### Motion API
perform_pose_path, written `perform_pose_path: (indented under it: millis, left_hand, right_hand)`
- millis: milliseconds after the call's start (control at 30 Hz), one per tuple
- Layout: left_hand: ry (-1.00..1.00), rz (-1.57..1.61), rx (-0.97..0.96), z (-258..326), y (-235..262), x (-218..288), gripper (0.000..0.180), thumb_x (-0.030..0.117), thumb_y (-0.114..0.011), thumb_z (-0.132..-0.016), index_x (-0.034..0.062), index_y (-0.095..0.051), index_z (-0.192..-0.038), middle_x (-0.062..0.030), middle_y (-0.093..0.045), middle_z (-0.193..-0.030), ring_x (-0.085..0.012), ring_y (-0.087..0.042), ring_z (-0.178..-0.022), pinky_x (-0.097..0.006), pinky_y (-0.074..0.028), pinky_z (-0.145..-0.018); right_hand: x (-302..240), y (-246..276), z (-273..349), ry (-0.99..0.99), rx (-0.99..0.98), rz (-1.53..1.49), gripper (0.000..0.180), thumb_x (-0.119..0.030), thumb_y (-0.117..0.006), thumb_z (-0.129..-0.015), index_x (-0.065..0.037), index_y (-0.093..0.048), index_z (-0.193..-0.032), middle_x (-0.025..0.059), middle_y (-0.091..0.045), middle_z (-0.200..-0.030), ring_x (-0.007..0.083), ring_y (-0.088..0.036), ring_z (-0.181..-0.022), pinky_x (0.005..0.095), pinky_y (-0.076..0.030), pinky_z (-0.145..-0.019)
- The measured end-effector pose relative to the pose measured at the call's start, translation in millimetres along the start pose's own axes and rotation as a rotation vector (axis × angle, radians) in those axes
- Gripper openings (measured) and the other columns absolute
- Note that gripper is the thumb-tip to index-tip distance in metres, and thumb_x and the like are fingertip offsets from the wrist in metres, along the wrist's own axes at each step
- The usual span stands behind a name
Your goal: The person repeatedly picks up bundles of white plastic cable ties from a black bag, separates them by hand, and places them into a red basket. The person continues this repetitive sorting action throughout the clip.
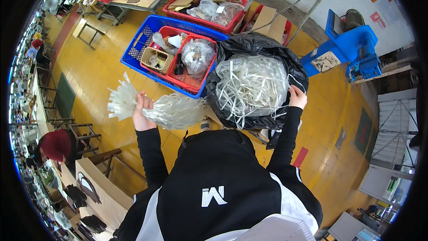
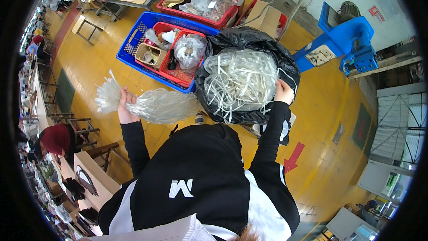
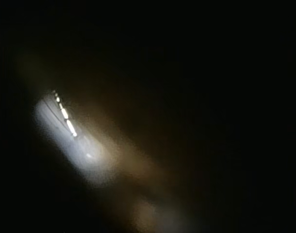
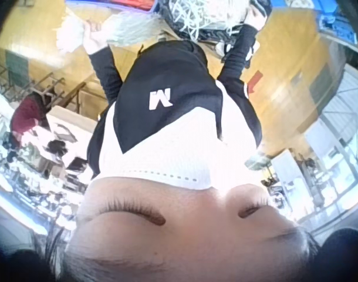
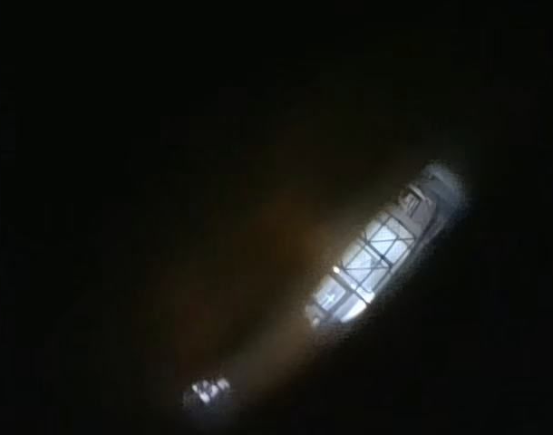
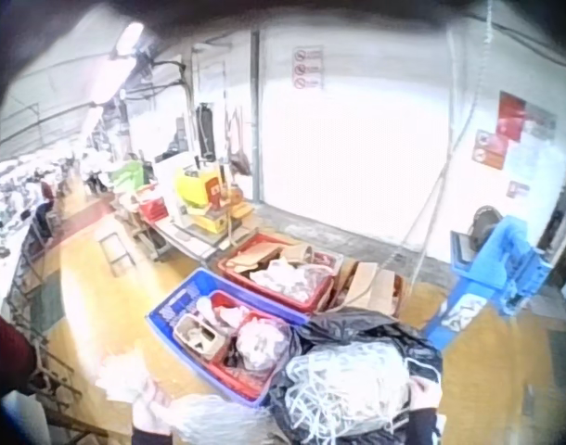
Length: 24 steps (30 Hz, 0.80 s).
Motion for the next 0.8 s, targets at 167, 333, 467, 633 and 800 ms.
perform_pose_path:
  millis: [167,333,467,633,800]
  left_hand:
    - [-0.002,-0.040,0.026,3.2,15.6,-1.8,0.024,0.024,-0.056,-0.091,0.0016,-0.050,-0.097,0.0035,-0.033,-0.065,-0.0078,-0.032,-0.060,-0.023,-0.033,-0.061]
    - [0.035,-0.068,0.038,9.2,1.7,-11.3,0.024,0.023,-0.057,-0.090,0.0011,-0.051,-0.096,0.0038,-0.033,-0.065,-0.0076,-0.032,-0.059,-0.023,-0.032,-0.060]
    - [0.107,-0.058,-0.012,14.6,-1.7,-24.9,0.025,0.024,-0.058,-0.089,0.0005,-0.052,-0.097,0.0040,-0.033,-0.064,-0.0078,-0.032,-0.059,-0.022,-0.031,-0.060]
    - [0.226,-0.168,-0.267,31.1,-14.7,-57.5,0.032,0.025,-0.059,-0.085,-0.0011,-0.052,-0.102,-0.0005,-0.049,-0.074,-0.0097,-0.047,-0.070,-0.024,-0.037,-0.064]
    - [0.203,-0.252,-0.536,60.7,-58.9,-74.6,0.043,0.028,-0.056,-0.081,-0.0029,-0.050,-0.111,-0.0138,-0.058,-0.109,-0.0203,-0.056,-0.099,-0.031,-0.043,-0.088]
  right_hand:
    - [29.6,-14.4,9.0,0.323,0.035,0.599,0.031,-0.022,-0.064,-0.074,-0.018,-0.065,-0.104,0.0123,-0.060,-0.110,0.0339,-0.058,-0.095,0.0395,-0.047,-0.083]
    - [70.0,-74.1,29.8,0.240,-0.407,0.518,0.016,-0.022,-0.061,-0.076,-0.012,-0.071,-0.085,0.0145,-0.065,-0.089,0.0332,-0.062,-0.083,0.0410,-0.049,-0.077]
    - [38.7,-89.6,37.9,0.384,-0.368,0.454,0.017,-0.021,-0.059,-0.077,-0.013,-0.071,-0.085,0.0144,-0.065,-0.088,0.0328,-0.063,-0.080,0.0411,-0.049,-0.077]
    - [-104.6,-59.3,96.0,0.458,-0.510,-0.159,0.025,0.003,-0.051,-0.079,-0.005,-0.064,-0.099,0.0138,-0.065,-0.089,0.0224,-0.065,-0.072,0.0303,-0.050,-0.065]
    - [-180.8,-48.2,171.5,0.870,-0.700,-0.273,0.013,0.002,-0.059,-0.079,-0.001,-0.061,-0.091,0.0103,-0.063,-0.078,0.0198,-0.064,-0.067,0.0272,-0.049,-0.061]
Point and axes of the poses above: each hand's wrist, its own z-axis away from the middle knuckle, its own y-axis out of the back of the hand, x = y × z, the point moved 2 cm from there along -z, towards the middle knuckle
